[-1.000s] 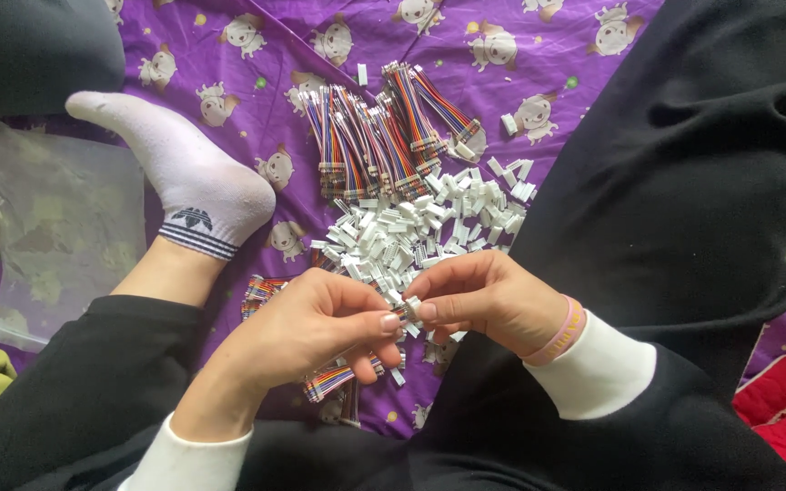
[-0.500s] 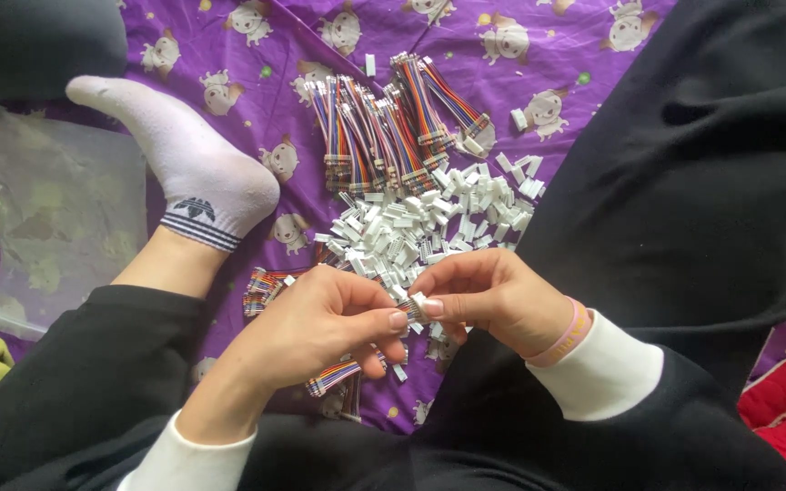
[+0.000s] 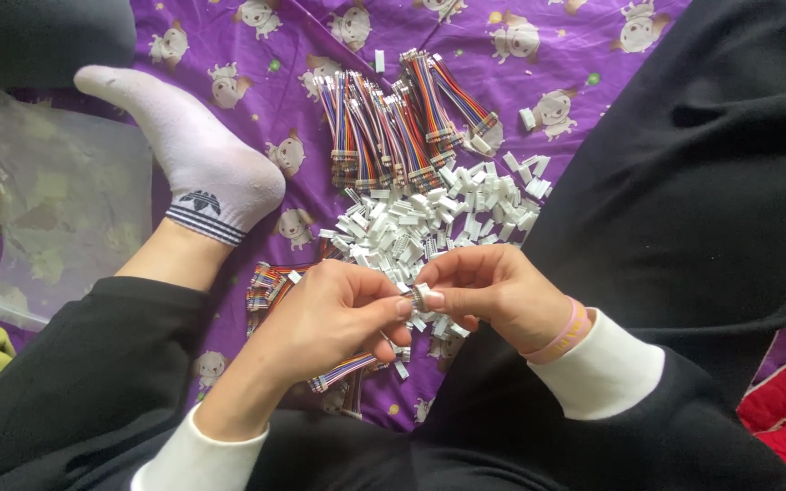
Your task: Manually attaching white plastic connectors to the ends of multi-colored ribbon cables.
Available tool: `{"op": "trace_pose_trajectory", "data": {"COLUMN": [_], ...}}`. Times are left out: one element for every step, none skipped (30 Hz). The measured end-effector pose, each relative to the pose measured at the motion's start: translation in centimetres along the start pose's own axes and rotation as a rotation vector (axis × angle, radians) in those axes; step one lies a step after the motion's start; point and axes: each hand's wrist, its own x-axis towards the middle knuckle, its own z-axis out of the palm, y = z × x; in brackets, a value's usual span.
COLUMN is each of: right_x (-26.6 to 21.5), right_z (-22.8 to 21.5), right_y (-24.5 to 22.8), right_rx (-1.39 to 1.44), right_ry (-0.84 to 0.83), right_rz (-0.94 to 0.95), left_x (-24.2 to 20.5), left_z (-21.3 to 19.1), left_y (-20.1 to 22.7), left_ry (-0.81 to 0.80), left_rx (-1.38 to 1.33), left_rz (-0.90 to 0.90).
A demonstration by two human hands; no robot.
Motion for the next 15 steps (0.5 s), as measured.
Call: {"op": "trace_pose_trajectory", "data": {"right_x": [0.2, 0.3, 0.5, 0.6, 0.7, 0.8, 1.0, 1.2, 1.3, 1.1, 1.0, 1.0, 1.1, 1.2, 1.2], "right_z": [-0.1, -0.3, -0.4, -0.3, -0.2, -0.2, -0.2, -0.3, -0.3, -0.3, -0.2, 0.0, 0.0, 0.0, -0.1], "right_y": [0.3, 0.6, 0.9, 0.9, 1.0, 1.0, 1.0, 1.1, 1.3, 1.2, 1.0, 0.8, 1.0, 1.2, 1.3], "right_rx": [-0.001, -0.01, -0.018, -0.017, -0.041, -0.064, -0.065, -0.078, -0.091, -0.091, -0.095, -0.099, -0.096, -0.099, -0.105], "right_ry": [0.002, 0.022, 0.042, 0.043, 0.085, 0.127, 0.128, 0.133, 0.137, 0.139, 0.131, 0.122, 0.12, 0.122, 0.129], "right_rz": [0.0, -0.02, -0.038, -0.038, -0.053, -0.069, -0.071, -0.086, -0.097, -0.095, -0.106, -0.117, -0.116, -0.116, -0.117], "left_x": [0.1, 0.3, 0.4, 0.5, 0.6, 0.7, 0.7, 0.7, 0.6, 0.8, 1.0, 1.2, 1.0, 0.8, 0.8], "left_z": [0.1, 0.3, 0.4, 0.5, 0.5, 0.6, 0.6, 0.7, 0.9, 0.6, 0.2, -0.2, -0.3, -0.3, -0.2], "left_y": [0.1, 0.2, 0.3, 0.3, 0.4, 0.5, 0.7, 0.8, 0.9, 0.8, 0.7, 0.7, 0.9, 1.0, 1.3], "left_ry": [-0.002, 0.024, 0.05, 0.049, 0.064, 0.079, 0.078, 0.09, 0.1, 0.097, 0.083, 0.069, 0.07, 0.068, 0.062], "left_rx": [0.0, 0.036, 0.071, 0.071, 0.109, 0.147, 0.148, 0.188, 0.226, 0.225, 0.216, 0.207, 0.208, 0.254, 0.299], "left_rz": [0.001, 0.024, 0.045, 0.045, 0.091, 0.138, 0.14, 0.169, 0.195, 0.194, 0.205, 0.215, 0.213, 0.232, 0.255]}}
